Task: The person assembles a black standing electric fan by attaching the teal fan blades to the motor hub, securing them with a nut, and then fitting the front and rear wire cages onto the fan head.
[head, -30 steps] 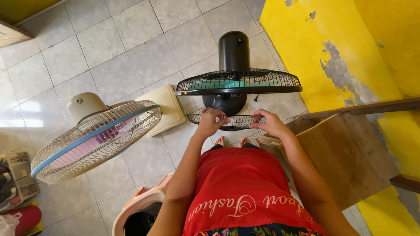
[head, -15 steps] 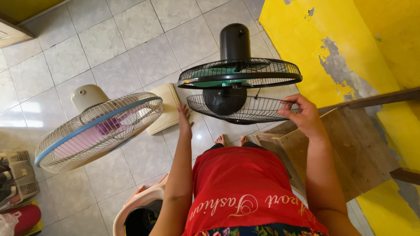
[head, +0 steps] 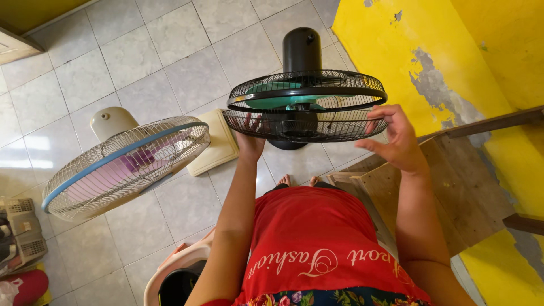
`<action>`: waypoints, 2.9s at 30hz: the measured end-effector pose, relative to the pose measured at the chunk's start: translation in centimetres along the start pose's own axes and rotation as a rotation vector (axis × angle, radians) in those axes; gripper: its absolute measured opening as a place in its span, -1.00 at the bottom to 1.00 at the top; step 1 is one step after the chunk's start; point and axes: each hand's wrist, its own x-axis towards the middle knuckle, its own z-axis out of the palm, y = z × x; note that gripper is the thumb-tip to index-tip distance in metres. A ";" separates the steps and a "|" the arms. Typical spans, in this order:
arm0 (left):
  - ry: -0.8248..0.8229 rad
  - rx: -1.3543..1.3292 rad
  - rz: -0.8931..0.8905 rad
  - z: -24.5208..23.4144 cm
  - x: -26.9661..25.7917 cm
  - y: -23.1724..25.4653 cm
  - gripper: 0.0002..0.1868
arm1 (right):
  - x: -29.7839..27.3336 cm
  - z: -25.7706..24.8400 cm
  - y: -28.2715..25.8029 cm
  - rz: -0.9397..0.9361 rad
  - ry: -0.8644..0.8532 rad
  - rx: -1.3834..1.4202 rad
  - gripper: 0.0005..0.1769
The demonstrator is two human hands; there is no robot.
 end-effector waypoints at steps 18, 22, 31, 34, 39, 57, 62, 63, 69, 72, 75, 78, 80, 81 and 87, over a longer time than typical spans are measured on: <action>0.169 -0.055 0.010 0.4 0.6 -0.5 -0.29 | 0.8 1.1 3.3 -0.072 0.063 -0.193 -0.39; 0.215 -0.042 -0.002 0.6 1.0 -0.6 -0.19 | 1.9 1.7 1.8 -0.097 0.102 -0.275 -0.42; 0.198 -0.018 0.021 0.0 1.8 -1.0 -0.14 | 1.9 3.0 -0.4 -0.281 0.272 -0.798 -0.46; 0.189 0.003 0.025 -0.2 1.9 -1.1 -0.14 | 0.8 2.5 0.8 -0.221 0.300 -0.766 -0.50; 0.210 0.037 0.021 0.1 1.9 -1.3 -0.15 | -0.7 1.4 5.1 -0.103 0.455 -0.318 -0.53; 0.097 0.039 0.176 -0.4 3.4 0.8 -0.20 | -1.2 -1.4 12.1 -0.011 0.462 -0.255 -0.29; 0.091 0.078 0.162 0.9 2.9 0.7 -0.15 | -0.6 -3.9 13.5 0.137 0.340 -0.101 0.06; 0.172 0.094 0.132 1.2 2.7 0.7 -0.14 | -0.4 -4.4 13.7 0.138 0.299 -0.038 0.04; 0.166 0.133 0.146 2.2 2.1 0.9 -0.03 | 0.7 -5.8 14.0 0.192 0.202 0.077 -0.02; 0.088 0.096 0.136 1.6 2.6 0.7 0.05 | 0.7 -5.9 14.2 0.188 0.206 0.069 -0.03; 0.127 0.124 0.142 1.1 2.9 0.7 0.08 | 0.7 -5.7 14.4 0.173 0.221 0.053 -0.05; 0.123 0.171 0.155 0.9 3.2 0.8 0.12 | 0.4 -5.5 14.6 0.170 0.242 0.035 -0.06; 0.118 0.176 0.159 0.8 3.2 0.8 0.16 | 0.2 -5.5 14.7 0.181 0.264 0.028 -0.07; 0.115 0.179 0.159 0.8 3.2 0.7 0.19 | 0.1 -5.5 14.7 0.176 0.266 0.051 -0.08; -0.263 0.185 0.098 -0.3 2.3 0.8 0.30 | 0.3 -5.3 14.9 0.151 0.288 0.062 -0.11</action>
